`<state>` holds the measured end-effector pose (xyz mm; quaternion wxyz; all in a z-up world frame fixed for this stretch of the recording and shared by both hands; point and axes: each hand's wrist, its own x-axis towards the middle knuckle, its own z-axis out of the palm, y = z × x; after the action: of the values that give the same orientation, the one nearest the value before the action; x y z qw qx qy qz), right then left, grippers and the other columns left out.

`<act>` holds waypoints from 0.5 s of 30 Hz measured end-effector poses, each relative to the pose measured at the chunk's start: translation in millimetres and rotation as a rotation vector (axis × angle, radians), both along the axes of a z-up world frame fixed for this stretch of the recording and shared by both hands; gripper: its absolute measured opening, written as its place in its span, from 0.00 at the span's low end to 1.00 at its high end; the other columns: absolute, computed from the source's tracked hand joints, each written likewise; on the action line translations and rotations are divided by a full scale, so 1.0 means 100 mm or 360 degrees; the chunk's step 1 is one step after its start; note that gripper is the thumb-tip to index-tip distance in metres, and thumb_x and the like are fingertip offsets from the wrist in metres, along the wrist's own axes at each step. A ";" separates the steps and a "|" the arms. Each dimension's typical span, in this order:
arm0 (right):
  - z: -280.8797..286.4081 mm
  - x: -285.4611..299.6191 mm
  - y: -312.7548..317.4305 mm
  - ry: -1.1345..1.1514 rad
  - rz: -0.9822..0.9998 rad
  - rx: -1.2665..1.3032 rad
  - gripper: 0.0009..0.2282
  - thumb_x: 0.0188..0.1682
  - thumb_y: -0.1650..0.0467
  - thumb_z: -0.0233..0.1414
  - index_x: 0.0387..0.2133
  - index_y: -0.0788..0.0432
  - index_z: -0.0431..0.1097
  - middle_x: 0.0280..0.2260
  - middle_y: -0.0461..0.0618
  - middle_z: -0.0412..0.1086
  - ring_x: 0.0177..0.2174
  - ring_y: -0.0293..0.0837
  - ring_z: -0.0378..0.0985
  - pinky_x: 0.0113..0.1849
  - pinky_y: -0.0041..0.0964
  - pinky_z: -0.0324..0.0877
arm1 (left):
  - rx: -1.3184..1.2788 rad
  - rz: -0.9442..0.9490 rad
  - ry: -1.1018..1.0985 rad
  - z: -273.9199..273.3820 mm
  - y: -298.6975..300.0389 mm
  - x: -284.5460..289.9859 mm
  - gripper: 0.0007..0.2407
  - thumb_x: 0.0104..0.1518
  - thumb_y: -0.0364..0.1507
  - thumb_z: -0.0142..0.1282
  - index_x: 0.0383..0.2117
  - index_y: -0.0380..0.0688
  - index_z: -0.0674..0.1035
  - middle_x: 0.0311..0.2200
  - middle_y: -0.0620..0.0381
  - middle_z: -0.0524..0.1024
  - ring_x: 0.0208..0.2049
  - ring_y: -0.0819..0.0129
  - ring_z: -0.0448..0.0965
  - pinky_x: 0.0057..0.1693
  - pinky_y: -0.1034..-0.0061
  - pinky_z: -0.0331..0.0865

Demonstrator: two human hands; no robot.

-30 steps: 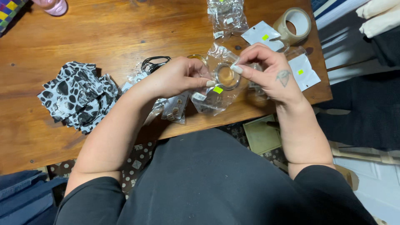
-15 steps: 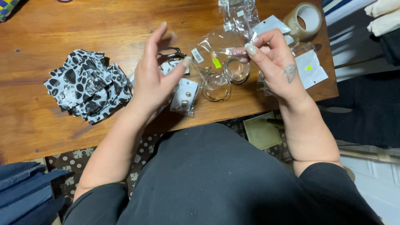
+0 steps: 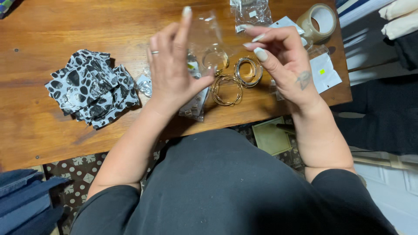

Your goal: The person handles jewelry items and plastic packaging on a wooden table, removing bracelets and earrings from bags, placing them on the surface, and folding a patterned cloth.

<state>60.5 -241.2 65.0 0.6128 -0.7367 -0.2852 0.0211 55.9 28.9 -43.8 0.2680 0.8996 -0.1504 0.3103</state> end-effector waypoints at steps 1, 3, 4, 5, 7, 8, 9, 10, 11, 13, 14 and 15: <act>-0.13 0.05 -0.16 0.0001 -0.0002 0.0000 0.08 0.66 0.73 0.50 0.54 0.59 0.59 0.64 0.69 0.66 0.56 0.48 0.78 0.66 0.42 0.72 | 0.0000 -0.0002 0.0001 0.02 0.08 -0.04 0.56 0.63 0.51 0.81 0.83 0.63 0.39 0.66 0.47 0.67 0.62 0.56 0.70 0.65 0.63 0.68; -0.39 0.14 -0.47 -0.0746 -0.0154 -0.1161 0.09 0.66 0.66 0.56 0.46 0.59 0.78 0.45 0.52 0.79 0.44 0.50 0.75 0.46 0.45 0.64 | -0.0247 -0.0014 0.0182 0.06 0.26 -0.13 0.56 0.59 0.42 0.82 0.82 0.58 0.41 0.63 0.50 0.69 0.63 0.58 0.70 0.75 0.56 0.61; -0.55 0.12 -0.54 -0.0746 -0.0146 -0.1161 0.09 0.66 0.66 0.56 0.46 0.59 0.78 0.45 0.52 0.79 0.44 0.50 0.75 0.46 0.45 0.64 | -0.0249 -0.0008 0.0185 0.05 0.27 -0.15 0.56 0.59 0.42 0.82 0.82 0.58 0.41 0.63 0.50 0.69 0.63 0.58 0.70 0.75 0.56 0.61; -0.73 0.09 -0.60 -0.0751 -0.0046 -0.1454 0.10 0.62 0.65 0.57 0.48 0.58 0.78 0.47 0.53 0.78 0.47 0.53 0.74 0.48 0.52 0.67 | -0.0335 -0.0060 0.0195 0.03 0.28 -0.18 0.55 0.57 0.39 0.83 0.82 0.56 0.43 0.68 0.49 0.66 0.64 0.56 0.69 0.76 0.57 0.62; -1.01 0.07 -0.65 -0.0756 0.0053 -0.1747 0.12 0.59 0.64 0.58 0.50 0.57 0.78 0.49 0.53 0.76 0.50 0.56 0.73 0.50 0.58 0.70 | -0.0421 -0.0116 0.0202 -0.01 0.26 -0.22 0.55 0.55 0.35 0.83 0.81 0.54 0.44 0.73 0.49 0.63 0.66 0.55 0.68 0.77 0.58 0.62; -1.13 0.08 -0.65 -0.0777 0.0019 -0.1794 0.12 0.59 0.64 0.59 0.50 0.58 0.77 0.46 0.53 0.74 0.47 0.57 0.71 0.47 0.56 0.67 | -0.0471 -0.0137 0.0232 -0.04 0.23 -0.22 0.54 0.55 0.35 0.81 0.81 0.55 0.44 0.68 0.47 0.65 0.65 0.54 0.68 0.74 0.59 0.64; -1.24 0.09 -0.65 -0.0798 -0.0015 -0.1839 0.12 0.59 0.64 0.60 0.50 0.58 0.77 0.43 0.54 0.71 0.44 0.57 0.69 0.44 0.54 0.64 | -0.0519 -0.0157 0.0262 -0.07 0.21 -0.23 0.54 0.54 0.35 0.79 0.82 0.57 0.44 0.63 0.45 0.68 0.64 0.54 0.68 0.71 0.59 0.67; -1.25 0.11 -0.65 -0.0797 -0.0019 -0.1839 0.12 0.59 0.64 0.60 0.50 0.58 0.77 0.43 0.54 0.71 0.44 0.57 0.69 0.44 0.54 0.64 | -0.0518 -0.0161 0.0261 -0.08 0.20 -0.23 0.54 0.54 0.35 0.79 0.82 0.57 0.44 0.63 0.45 0.68 0.64 0.54 0.68 0.71 0.59 0.67; -1.27 0.12 -0.64 -0.0809 -0.0060 -0.1795 0.11 0.60 0.66 0.59 0.49 0.59 0.76 0.43 0.54 0.72 0.43 0.58 0.68 0.43 0.54 0.64 | -0.0555 -0.0178 0.0282 -0.10 0.19 -0.24 0.54 0.55 0.36 0.80 0.81 0.57 0.44 0.64 0.45 0.65 0.65 0.53 0.67 0.72 0.57 0.67; -1.30 0.16 -0.67 -0.0818 -0.0097 -0.1749 0.09 0.62 0.68 0.59 0.48 0.61 0.76 0.42 0.54 0.72 0.42 0.58 0.68 0.42 0.53 0.64 | -0.0592 -0.0192 0.0305 -0.12 0.20 -0.27 0.54 0.56 0.37 0.81 0.81 0.57 0.44 0.65 0.45 0.63 0.67 0.52 0.67 0.74 0.55 0.67; -1.31 0.18 -0.70 -0.0863 -0.0146 -0.1760 0.07 0.62 0.68 0.59 0.47 0.60 0.76 0.42 0.54 0.71 0.41 0.59 0.68 0.41 0.55 0.64 | -0.0609 -0.0191 0.0305 -0.13 0.20 -0.27 0.53 0.56 0.37 0.81 0.81 0.55 0.45 0.65 0.44 0.64 0.67 0.52 0.67 0.75 0.55 0.66; -1.32 0.20 -0.73 -0.0907 -0.0197 -0.1773 0.06 0.62 0.69 0.59 0.46 0.58 0.76 0.43 0.53 0.71 0.40 0.59 0.68 0.41 0.56 0.64 | -0.0627 -0.0193 0.0306 -0.14 0.21 -0.28 0.53 0.56 0.37 0.81 0.81 0.54 0.46 0.65 0.44 0.64 0.67 0.51 0.68 0.76 0.55 0.65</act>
<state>80.2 -314.3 -66.9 0.0371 -0.9372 -0.3404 -0.0663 27.8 49.6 -58.0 0.4698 0.8446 -0.1145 0.2300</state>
